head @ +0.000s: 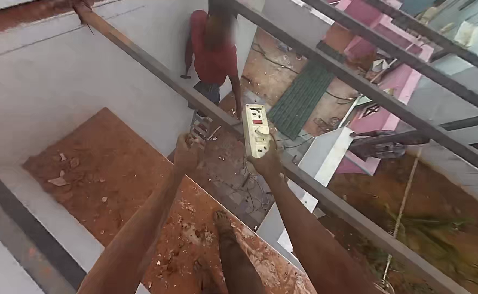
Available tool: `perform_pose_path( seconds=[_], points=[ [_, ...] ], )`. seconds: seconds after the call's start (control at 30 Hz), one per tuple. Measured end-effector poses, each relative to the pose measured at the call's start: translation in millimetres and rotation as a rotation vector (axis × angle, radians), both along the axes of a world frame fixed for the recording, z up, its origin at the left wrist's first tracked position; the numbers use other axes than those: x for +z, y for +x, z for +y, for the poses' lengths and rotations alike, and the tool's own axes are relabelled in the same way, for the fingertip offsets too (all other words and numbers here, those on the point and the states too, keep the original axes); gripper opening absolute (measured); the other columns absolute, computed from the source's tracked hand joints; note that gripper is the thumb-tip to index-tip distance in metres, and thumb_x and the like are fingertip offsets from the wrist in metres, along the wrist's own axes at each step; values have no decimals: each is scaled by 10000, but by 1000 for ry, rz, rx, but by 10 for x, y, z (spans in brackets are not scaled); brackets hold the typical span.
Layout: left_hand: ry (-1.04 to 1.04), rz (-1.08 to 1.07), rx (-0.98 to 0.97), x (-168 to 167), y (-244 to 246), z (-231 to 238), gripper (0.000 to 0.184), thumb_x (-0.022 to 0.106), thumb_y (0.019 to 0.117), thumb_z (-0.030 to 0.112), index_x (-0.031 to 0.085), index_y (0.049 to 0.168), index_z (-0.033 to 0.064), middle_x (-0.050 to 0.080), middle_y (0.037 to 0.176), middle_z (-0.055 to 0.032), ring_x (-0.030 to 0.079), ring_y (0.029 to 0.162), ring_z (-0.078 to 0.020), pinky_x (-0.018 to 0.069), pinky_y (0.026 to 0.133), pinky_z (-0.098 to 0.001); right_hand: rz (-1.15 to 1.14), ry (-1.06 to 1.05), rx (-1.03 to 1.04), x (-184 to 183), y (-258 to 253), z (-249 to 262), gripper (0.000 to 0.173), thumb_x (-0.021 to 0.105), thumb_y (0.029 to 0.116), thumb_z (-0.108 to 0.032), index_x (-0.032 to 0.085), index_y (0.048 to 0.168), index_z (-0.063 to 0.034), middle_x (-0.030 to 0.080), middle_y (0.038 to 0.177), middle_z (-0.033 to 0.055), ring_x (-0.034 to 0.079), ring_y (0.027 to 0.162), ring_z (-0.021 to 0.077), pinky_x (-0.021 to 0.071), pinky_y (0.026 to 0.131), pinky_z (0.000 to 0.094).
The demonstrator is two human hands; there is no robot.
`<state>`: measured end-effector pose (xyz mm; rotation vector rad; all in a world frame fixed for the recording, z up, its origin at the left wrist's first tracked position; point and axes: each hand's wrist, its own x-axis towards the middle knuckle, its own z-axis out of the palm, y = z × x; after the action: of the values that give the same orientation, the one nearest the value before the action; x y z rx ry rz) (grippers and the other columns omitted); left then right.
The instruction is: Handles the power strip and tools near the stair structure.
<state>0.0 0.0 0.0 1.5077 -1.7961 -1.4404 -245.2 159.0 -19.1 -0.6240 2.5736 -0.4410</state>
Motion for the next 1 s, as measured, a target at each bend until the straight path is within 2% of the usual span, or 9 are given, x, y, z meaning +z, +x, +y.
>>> perform_pose_path(
  seconds=[0.1, 0.17, 0.2, 0.23, 0.3, 0.57, 0.77, 0.9, 1.0],
  points=[
    [86, 122, -78, -857, -1024, -145, 812, 550, 1064, 343, 88, 1623, -21, 257, 1638, -287, 332, 1502, -390, 319, 1219, -520, 44, -24, -29, -59, 36, 16, 1204, 882, 662, -566, 290, 1610, -119, 555, 1409, 265, 586, 1224, 448, 478, 974, 655],
    [100, 91, -119, -873, -1404, 90, 737, 501, 1089, 369, 164, 1618, -19, 313, 1618, -288, 370, 1482, -402, 333, 1203, -544, 23, -22, -40, -6, 24, 27, 1185, 879, 687, -560, 294, 1613, -108, 546, 1431, 252, 581, 1238, 440, 476, 978, 650],
    [59, 45, -128, -887, -1515, 236, 650, 484, 1095, 358, 292, 1569, -43, 398, 1554, -309, 441, 1420, -434, 377, 1157, -577, 6, -9, -42, 24, 4, 46, 1183, 878, 692, -560, 293, 1614, -107, 549, 1432, 244, 586, 1237, 432, 482, 975, 638],
    [7, -2, -138, -941, -1594, 357, 534, 477, 1100, 337, 453, 1463, -54, 505, 1452, -306, 524, 1331, -442, 427, 1106, -587, -17, 3, -48, 48, -19, 77, 1174, 879, 695, -548, 292, 1616, -115, 551, 1427, 238, 582, 1240, 427, 481, 979, 630],
    [-41, -78, -222, -972, -1695, 513, 420, 444, 1114, 300, 592, 1296, -48, 597, 1311, -285, 606, 1203, -430, 477, 1029, -594, -33, 20, -55, 57, -92, 177, 1159, 873, 697, -538, 300, 1617, -127, 562, 1397, 241, 590, 1217, 424, 495, 959, 618],
    [60, -116, -331, -744, -1952, 1046, 438, 398, 1125, 303, 559, 1304, -63, 662, 1139, -274, 664, 1067, -405, 510, 963, -580, 12, 31, -40, 12, -243, 803, 1149, 860, 667, -582, 360, 1585, -106, 577, 1376, 224, 578, 1239, 396, 490, 973, 588],
    [171, -162, -188, -509, -1939, 1185, 495, 348, 1133, 345, 547, 1342, -56, 650, 1212, -288, 641, 1152, -414, 485, 1009, -582, -32, 70, -39, 109, -203, 797, 1185, 817, 668, -646, 314, 1601, -119, 558, 1404, 214, 556, 1276, 382, 484, 986, 583],
    [162, -222, -174, -488, -1958, 1181, 501, 340, 1133, 341, 524, 1371, -59, 629, 1260, -302, 621, 1202, -424, 472, 1036, -584, -84, 118, -7, 199, -219, 806, 1198, 822, 721, -624, 235, 1628, -107, 521, 1451, 233, 528, 1321, 401, 468, 1020, 602],
    [71, -296, -178, -562, -1940, 1123, 503, 340, 1133, 344, 576, 1306, -65, 651, 1206, -303, 631, 1172, -438, 476, 1017, -595, -47, 49, 9, 101, -271, 877, 1158, 840, 697, -599, 308, 1608, -122, 542, 1433, 206, 533, 1314, 380, 462, 1029, 576]
  ],
)
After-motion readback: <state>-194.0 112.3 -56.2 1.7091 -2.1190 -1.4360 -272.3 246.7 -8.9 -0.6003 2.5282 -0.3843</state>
